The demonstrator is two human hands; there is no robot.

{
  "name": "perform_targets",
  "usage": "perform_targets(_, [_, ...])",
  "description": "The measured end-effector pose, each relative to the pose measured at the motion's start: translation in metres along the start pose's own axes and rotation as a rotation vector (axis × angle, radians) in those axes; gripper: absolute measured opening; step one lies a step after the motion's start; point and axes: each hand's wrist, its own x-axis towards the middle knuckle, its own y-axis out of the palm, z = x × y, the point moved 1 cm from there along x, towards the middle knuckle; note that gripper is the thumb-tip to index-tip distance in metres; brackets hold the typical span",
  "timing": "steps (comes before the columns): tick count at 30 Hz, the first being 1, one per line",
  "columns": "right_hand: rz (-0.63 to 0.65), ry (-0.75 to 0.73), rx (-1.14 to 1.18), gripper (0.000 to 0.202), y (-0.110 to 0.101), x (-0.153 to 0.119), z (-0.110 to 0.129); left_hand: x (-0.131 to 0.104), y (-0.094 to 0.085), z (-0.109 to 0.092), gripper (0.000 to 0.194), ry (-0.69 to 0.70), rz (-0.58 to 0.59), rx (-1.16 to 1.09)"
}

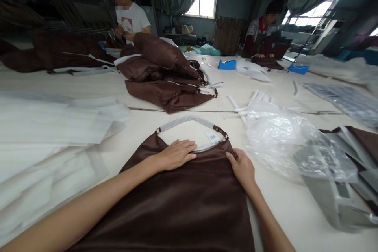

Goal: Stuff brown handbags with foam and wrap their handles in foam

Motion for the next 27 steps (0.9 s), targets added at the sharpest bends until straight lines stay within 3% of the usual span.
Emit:
perform_targets(6, [0.007, -0.059, -0.017, 0.033, -0.012, 0.002, 0.009, -0.023, -0.024, 0.004, 0.05, -0.047, -0.07, 0.08])
perform_targets(10, [-0.157, -0.219, -0.105, 0.036, -0.03, 0.011, 0.041, -0.033, -0.042, 0.027, 0.044, -0.209, -0.227, 0.143])
perform_targets(13, [-0.126, -0.287, -0.246, 0.035, -0.032, 0.032, 0.07, -0.031, -0.055, 0.052, 0.045, -0.383, -0.315, 0.172])
perform_targets(17, [-0.029, -0.31, -0.342, 0.032, -0.012, 0.065, 0.101, -0.019, -0.06, 0.081, 0.039, -0.541, -0.319, 0.184])
perform_targets(20, [0.009, -0.378, -0.374, 0.03, 0.009, 0.082, 0.122, -0.007, -0.058, 0.091, 0.033, -0.551, -0.267, 0.183])
perform_targets(24, [0.063, -0.519, -0.411, 0.032, 0.037, 0.09, 0.156, 0.001, -0.061, 0.088, 0.019, -0.476, -0.26, 0.22])
perform_targets(27, [0.094, -0.629, -0.416, 0.042, 0.055, 0.095, 0.183, -0.004, -0.067, 0.079, 0.024, -0.405, -0.319, 0.284])
